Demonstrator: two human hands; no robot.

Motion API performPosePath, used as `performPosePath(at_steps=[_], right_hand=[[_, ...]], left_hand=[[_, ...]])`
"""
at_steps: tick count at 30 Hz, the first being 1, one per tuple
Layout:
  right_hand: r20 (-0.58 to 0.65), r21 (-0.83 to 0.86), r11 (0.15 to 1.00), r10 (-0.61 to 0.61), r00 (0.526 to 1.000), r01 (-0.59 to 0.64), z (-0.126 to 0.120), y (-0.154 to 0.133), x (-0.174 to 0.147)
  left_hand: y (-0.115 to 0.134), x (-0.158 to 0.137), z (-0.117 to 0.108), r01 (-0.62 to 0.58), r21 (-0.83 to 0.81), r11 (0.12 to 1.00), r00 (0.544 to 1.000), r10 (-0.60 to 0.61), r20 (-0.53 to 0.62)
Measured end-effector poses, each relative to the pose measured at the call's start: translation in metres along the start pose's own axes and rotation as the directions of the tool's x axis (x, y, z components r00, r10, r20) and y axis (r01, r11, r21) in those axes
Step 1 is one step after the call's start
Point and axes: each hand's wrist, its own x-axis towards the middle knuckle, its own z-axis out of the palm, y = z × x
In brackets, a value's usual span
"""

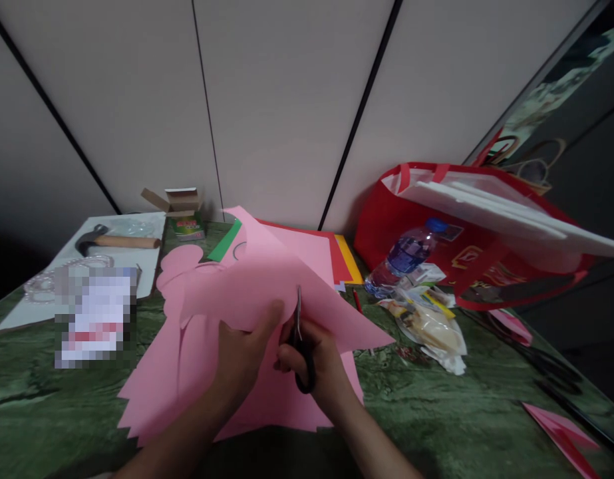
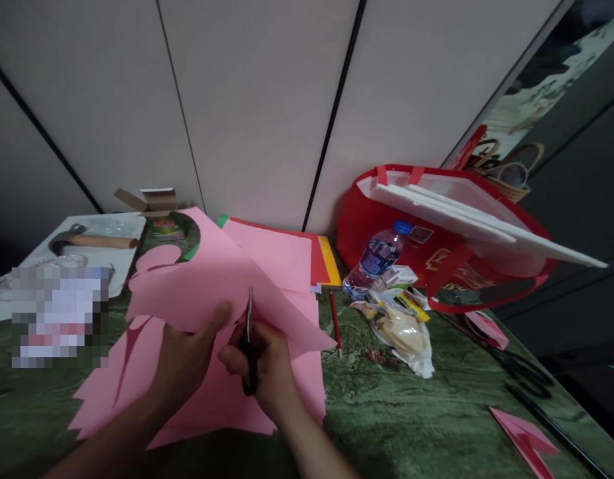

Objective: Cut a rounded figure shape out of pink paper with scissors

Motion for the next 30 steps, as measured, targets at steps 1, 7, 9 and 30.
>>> performPosePath(at_steps=[1,7,9,30], right_hand=[[-0.003,0.0,1.0,-0.009,1.0,0.009,-0.001,0.0,0.0],[0.02,0.0,0.997,-0.077,0.997,0.077,-0.007,-0.005,0.002],[0.026,-0.011,0.996,-0.087,0.996,0.087,-0.008,-0.006,0.002],[-0.014,-0.085,0.996,-0.033,0.999,0.031,-0.009,-0.011,0.002]], left_hand=[[-0.001,0.0,-0.001,-0.002,0.006,1.0,1.0,0.002,0.005],[-0.003,-0.003,-0.002,-0.029,0.021,0.999,0.998,0.028,0.052],[-0.003,-0.003,-0.002,-0.041,0.012,0.999,0.998,0.04,0.055],[0.003,-0.002,-0.002,-0.045,0.021,0.999,0.998,0.044,0.036]])
